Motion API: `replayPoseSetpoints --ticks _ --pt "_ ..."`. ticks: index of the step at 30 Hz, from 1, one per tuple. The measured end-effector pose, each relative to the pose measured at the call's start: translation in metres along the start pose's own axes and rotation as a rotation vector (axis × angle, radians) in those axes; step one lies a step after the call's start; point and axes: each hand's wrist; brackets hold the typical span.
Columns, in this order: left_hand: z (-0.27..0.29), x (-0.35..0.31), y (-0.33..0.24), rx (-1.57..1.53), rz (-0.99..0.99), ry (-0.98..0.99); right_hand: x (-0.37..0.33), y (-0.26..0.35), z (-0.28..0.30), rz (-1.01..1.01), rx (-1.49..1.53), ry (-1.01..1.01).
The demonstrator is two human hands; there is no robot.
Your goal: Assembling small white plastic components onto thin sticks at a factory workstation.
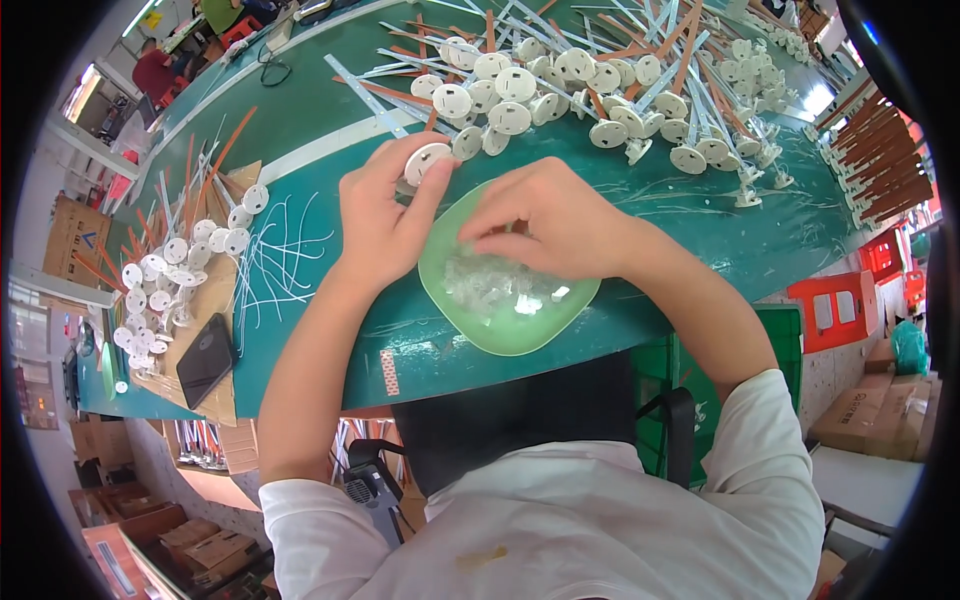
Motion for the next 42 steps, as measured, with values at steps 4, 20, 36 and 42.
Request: replayPoseSetpoints --ticks 4,20,36,42 --pt "-0.004 -0.002 0.001 -0.003 -0.055 0.021 -0.001 0.005 0.007 -0.287 0.133 0.093" --pt "-0.006 -0.003 -0.011 -0.324 0.123 0.001 0.001 0.006 0.010 -0.381 0.204 -0.277" --pt "0.000 -0.003 -0.014 -0.814 0.284 0.044 0.003 0.001 0.006 -0.012 0.092 -0.461" --pt "0.004 -0.002 -0.014 -0.859 0.315 0.012 0.004 -0.002 0.004 0.118 0.047 -0.478"
Point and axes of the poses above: each hand's wrist, its own x-axis towards the middle knuckle, its own z-axis out of the back of the hand, y = z × x, and after that the axes turned 6 degrees about -z, right-handed
